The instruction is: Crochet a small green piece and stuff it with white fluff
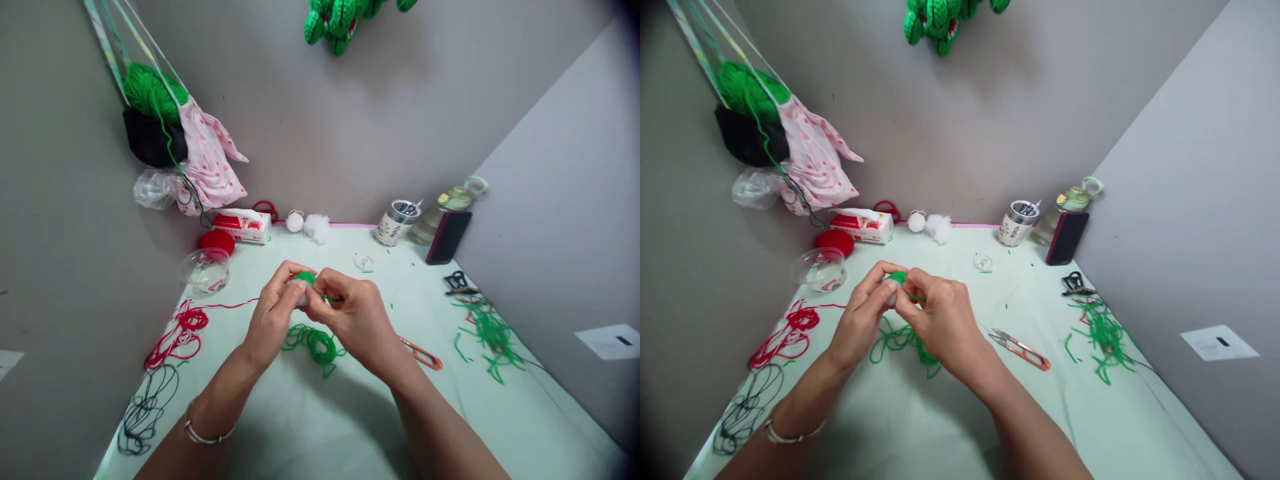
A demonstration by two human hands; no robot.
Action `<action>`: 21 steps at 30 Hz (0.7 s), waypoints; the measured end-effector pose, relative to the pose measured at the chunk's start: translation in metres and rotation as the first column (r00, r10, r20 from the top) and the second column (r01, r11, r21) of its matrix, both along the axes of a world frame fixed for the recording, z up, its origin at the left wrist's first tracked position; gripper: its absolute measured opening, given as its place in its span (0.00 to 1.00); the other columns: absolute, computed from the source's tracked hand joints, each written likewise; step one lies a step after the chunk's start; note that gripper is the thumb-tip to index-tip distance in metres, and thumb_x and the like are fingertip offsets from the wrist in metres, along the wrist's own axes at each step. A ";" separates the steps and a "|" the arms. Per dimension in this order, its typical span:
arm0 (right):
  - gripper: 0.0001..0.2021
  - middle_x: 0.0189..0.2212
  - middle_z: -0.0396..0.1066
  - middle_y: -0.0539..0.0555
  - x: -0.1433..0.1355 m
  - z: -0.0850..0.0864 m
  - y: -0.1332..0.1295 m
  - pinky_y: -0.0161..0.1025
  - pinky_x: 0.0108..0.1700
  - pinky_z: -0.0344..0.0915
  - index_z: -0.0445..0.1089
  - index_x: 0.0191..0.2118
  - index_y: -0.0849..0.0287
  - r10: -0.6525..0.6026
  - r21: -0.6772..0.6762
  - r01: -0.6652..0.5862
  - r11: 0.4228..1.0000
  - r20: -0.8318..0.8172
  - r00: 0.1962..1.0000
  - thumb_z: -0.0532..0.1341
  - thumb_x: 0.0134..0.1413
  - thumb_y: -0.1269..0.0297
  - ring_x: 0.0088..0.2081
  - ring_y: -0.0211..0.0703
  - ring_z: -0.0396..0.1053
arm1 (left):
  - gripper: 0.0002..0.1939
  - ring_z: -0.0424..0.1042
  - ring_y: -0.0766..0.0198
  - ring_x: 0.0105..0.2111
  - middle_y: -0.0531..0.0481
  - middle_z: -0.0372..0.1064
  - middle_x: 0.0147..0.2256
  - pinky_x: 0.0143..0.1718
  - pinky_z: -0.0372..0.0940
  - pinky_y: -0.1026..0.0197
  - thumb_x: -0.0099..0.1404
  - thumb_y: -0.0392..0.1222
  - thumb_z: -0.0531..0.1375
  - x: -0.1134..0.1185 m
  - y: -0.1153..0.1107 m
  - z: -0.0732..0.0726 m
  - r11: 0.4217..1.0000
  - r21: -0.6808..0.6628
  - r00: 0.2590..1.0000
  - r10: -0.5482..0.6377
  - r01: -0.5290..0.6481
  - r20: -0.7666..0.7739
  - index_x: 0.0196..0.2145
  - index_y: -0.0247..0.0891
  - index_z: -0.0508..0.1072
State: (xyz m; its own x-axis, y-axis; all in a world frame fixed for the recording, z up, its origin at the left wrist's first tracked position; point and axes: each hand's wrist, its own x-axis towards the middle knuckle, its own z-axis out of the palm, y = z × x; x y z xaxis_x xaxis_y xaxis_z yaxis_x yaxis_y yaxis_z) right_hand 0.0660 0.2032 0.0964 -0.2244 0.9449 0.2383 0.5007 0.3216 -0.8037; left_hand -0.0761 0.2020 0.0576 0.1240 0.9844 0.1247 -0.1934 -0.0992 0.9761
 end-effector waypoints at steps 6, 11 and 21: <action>0.17 0.18 0.62 0.43 0.014 0.005 0.001 0.33 0.27 0.51 0.58 0.23 0.56 0.032 0.001 -0.032 0.999 0.035 0.999 0.61 0.63 0.66 0.22 0.33 0.54 | 0.13 0.80 0.61 0.34 0.50 0.79 0.37 0.40 0.74 0.59 0.74 0.49 0.59 -0.013 0.002 0.008 0.976 -0.017 0.976 -0.218 0.218 0.012 0.51 0.41 0.69; 0.13 0.23 0.66 0.44 0.024 0.015 -0.006 0.34 0.30 0.54 0.63 0.29 0.55 0.198 -0.106 -0.193 0.975 0.044 0.979 0.57 0.69 0.65 0.26 0.34 0.61 | 0.13 0.78 0.62 0.35 0.50 0.77 0.37 0.41 0.73 0.59 0.74 0.49 0.59 -0.019 0.003 0.009 0.967 -0.015 0.966 -0.254 0.253 -0.053 0.50 0.41 0.71; 0.11 0.29 0.69 0.50 -0.003 0.002 -0.013 0.39 0.36 0.59 0.67 0.31 0.56 0.110 0.169 -0.124 0.978 0.087 0.990 0.59 0.68 0.69 0.32 0.40 0.63 | 0.07 0.69 0.62 0.34 0.53 0.72 0.33 0.40 0.63 0.61 0.72 0.43 0.58 -0.004 0.008 -0.004 0.991 0.026 0.992 0.129 -0.129 0.018 0.39 0.40 0.74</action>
